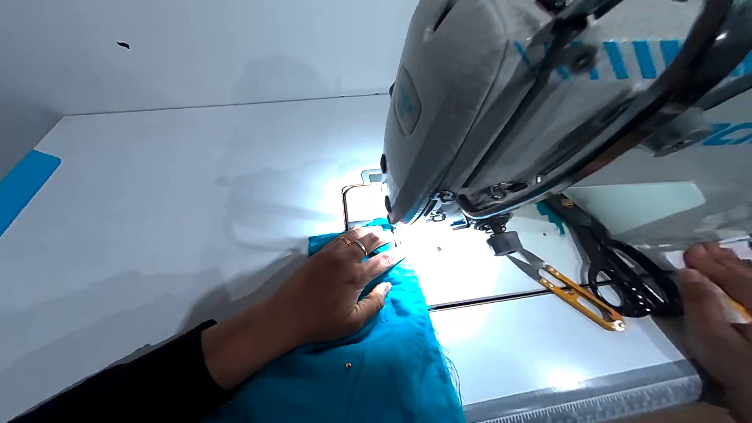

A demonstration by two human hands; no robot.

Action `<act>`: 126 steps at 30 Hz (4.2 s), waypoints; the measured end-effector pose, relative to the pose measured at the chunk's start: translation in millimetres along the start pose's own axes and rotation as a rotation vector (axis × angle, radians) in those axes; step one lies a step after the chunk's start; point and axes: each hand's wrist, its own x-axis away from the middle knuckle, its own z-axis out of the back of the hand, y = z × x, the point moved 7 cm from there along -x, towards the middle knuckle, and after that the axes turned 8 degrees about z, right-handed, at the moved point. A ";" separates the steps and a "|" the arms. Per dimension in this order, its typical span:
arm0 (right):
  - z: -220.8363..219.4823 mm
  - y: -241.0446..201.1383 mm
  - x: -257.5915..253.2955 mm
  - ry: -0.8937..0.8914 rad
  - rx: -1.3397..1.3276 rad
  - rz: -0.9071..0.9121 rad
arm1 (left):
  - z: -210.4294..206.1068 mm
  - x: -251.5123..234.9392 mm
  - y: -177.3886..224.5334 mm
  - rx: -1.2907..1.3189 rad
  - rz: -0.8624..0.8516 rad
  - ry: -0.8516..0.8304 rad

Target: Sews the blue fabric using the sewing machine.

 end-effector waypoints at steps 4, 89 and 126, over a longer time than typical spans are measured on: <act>-4.0 4.4 1.9 0.032 -0.024 -0.011 | -0.5 0.9 -1.2 -0.012 -0.004 0.004; -22.4 -287.5 42.9 -0.278 -0.498 0.331 | -1.2 41.4 43.0 -0.006 -0.028 -0.014; -75.2 -273.2 -18.8 -0.270 -0.518 0.259 | 11.2 -18.5 -17.0 0.087 -0.121 0.056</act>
